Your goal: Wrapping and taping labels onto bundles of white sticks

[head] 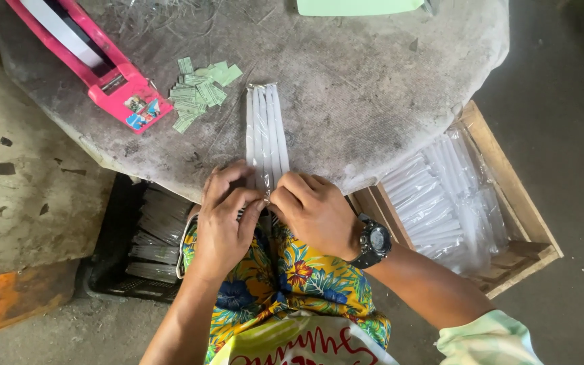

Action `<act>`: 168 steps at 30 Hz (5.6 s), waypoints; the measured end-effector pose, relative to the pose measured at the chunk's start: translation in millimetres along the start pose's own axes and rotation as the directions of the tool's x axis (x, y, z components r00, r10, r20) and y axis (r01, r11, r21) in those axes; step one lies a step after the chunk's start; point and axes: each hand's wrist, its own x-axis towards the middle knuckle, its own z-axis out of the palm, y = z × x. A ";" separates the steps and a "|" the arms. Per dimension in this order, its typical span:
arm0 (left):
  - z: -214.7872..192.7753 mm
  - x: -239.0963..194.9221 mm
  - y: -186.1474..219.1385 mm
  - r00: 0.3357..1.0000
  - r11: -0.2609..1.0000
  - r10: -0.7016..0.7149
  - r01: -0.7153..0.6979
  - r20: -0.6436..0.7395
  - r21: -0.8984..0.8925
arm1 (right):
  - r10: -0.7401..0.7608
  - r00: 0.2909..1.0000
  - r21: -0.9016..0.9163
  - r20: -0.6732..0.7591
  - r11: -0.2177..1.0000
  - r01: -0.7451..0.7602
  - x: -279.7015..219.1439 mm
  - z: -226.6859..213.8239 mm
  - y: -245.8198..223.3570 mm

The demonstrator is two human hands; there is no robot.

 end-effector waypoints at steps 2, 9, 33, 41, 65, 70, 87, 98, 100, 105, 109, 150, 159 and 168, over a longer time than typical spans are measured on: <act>2.2 -1.7 -4.0 1.000 0.998 0.002 -0.001 -0.017 0.065 | 0.011 1.000 0.045 0.005 0.999 -0.011 4.0 0.1 3.3; 4.0 2.1 -8.1 0.981 0.957 0.184 -0.164 -0.062 0.238 | 0.164 0.932 0.240 0.324 0.938 -0.249 4.3 4.4 16.1; -8.3 17.8 3.3 0.986 1.000 -0.031 0.031 0.163 0.001 | 0.362 0.911 0.299 0.198 0.863 -0.408 -14.2 3.5 2.4; 0.9 -0.8 -1.2 0.963 0.931 0.262 -0.235 -0.064 0.279 | 0.414 0.883 0.297 0.221 0.833 -0.466 -7.3 1.5 0.9; -8.5 11.0 6.7 0.935 0.861 0.179 -0.299 0.305 0.412 | 0.442 0.856 0.265 0.270 0.820 -0.507 -12.3 -2.2 -5.3; -12.3 1.9 0.6 0.941 0.887 0.170 -0.276 0.294 0.371 | 0.486 0.825 0.437 0.288 0.700 -0.565 -30.0 -3.1 -10.8; -16.7 -21.3 21.0 0.964 0.949 0.067 -0.140 0.256 0.281 | 0.600 0.472 0.600 0.646 -0.016 -0.800 -56.5 10.8 -25.7; -44.3 -3.8 40.9 0.798 0.859 -0.367 0.488 0.478 -0.154 | 0.294 0.622 0.648 0.726 0.011 -0.761 -28.3 -26.4 -28.8; -46.5 -2.5 45.0 0.815 0.861 -0.360 0.477 0.454 -0.174 | 0.235 0.659 0.665 0.714 0.064 -0.744 -25.0 -25.1 -25.0; -37.4 -4.5 28.8 0.846 0.806 -0.287 0.467 0.449 -0.365 | 0.295 0.648 0.675 0.702 0.013 -0.737 -34.2 -17.7 -19.6; -28.7 -5.9 13.0 0.839 0.699 -0.276 0.510 0.469 -0.501 | 0.312 0.634 0.677 0.708 -0.041 -0.735 -24.3 -21.1 -17.1; -56.2 55.1 -95.4 0.881 0.983 -0.071 0.142 -0.468 0.119 | 0.549 0.482 0.645 0.682 -0.141 -0.751 16.3 -10.8 21.3; -79.8 8.5 -4.2 0.991 0.991 0.069 -0.081 -0.111 -0.106 | 0.442 0.488 0.625 0.753 -0.247 -0.740 -1.3 8.2 37.2; -58.6 26.0 35.8 0.952 0.878 0.297 -0.302 -0.073 -0.373 | 0.287 0.438 0.523 0.852 -0.522 -0.674 9.1 -5.7 9.4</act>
